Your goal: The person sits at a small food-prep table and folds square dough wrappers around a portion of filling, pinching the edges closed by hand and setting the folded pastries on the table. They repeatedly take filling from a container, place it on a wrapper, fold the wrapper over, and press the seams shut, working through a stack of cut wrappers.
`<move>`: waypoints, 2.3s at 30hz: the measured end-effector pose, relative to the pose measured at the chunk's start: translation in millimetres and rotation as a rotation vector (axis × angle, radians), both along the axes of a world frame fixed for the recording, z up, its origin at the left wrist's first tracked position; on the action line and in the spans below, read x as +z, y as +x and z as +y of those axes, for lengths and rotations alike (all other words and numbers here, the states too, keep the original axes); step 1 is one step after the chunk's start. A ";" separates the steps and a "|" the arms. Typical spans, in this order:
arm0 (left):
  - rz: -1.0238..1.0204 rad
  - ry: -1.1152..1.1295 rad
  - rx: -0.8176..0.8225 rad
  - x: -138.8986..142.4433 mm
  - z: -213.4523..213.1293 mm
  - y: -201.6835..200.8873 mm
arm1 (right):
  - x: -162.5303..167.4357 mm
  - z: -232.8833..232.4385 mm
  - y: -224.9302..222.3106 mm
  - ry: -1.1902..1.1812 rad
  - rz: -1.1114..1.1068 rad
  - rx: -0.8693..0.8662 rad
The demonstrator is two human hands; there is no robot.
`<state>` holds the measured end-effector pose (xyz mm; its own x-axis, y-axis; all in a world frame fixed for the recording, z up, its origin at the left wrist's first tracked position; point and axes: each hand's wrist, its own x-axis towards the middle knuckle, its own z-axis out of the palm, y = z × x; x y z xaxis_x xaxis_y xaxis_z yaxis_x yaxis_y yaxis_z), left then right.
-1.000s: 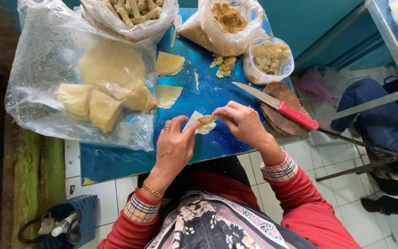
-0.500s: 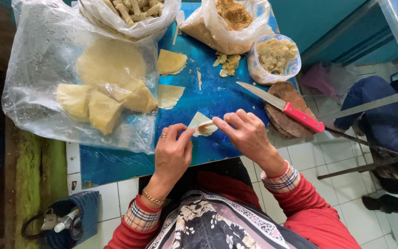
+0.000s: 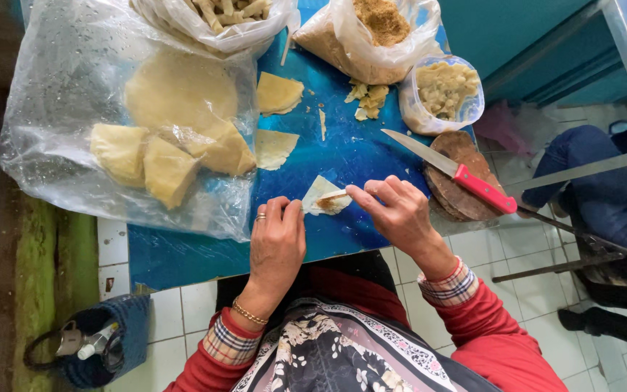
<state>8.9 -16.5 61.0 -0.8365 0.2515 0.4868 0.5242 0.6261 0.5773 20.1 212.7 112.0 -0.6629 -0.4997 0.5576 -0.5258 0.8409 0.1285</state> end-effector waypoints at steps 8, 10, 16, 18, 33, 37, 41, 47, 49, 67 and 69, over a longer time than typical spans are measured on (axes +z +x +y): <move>-0.016 0.000 0.006 1.5 2.0 -0.8 | -3.4 -6.1 8.3 -0.001 0.021 0.020; -0.024 -0.023 0.020 1.6 2.9 -0.9 | -3.2 -4.1 10.1 0.013 0.048 -0.003; -0.024 -0.050 0.029 0.5 9.9 -5.8 | -0.1 -1.5 11.3 0.013 0.048 -0.023; -0.025 -0.061 0.029 -0.2 11.0 -6.1 | 2.9 -3.5 10.7 -0.027 0.038 -0.023; -0.075 0.069 -0.027 5.5 7.9 -11.8 | 29.7 94.5 -214.6 -0.133 0.172 -0.400; -0.096 0.117 -0.062 4.2 5.8 -10.9 | 25.4 86.2 -238.0 0.083 0.182 -0.359; -0.040 0.178 -0.099 2.3 4.1 -11.3 | 16.1 46.9 -141.2 -0.118 0.066 -0.363; -0.040 0.236 -0.177 -2.5 3.8 -13.4 | -6.5 -18.9 5.1 -0.450 -0.516 -0.396; -0.041 0.236 -0.202 -4.3 3.7 -15.1 | -16.9 -30.1 12.1 -0.509 -0.351 -0.358; -0.046 0.260 -0.242 -9.2 3.9 -17.1 | -40.3 -47.4 9.3 -0.632 -0.334 -0.192; -0.023 0.246 -0.238 -8.8 4.1 -17.6 | -41.3 -47.8 11.5 -0.633 -0.319 -0.181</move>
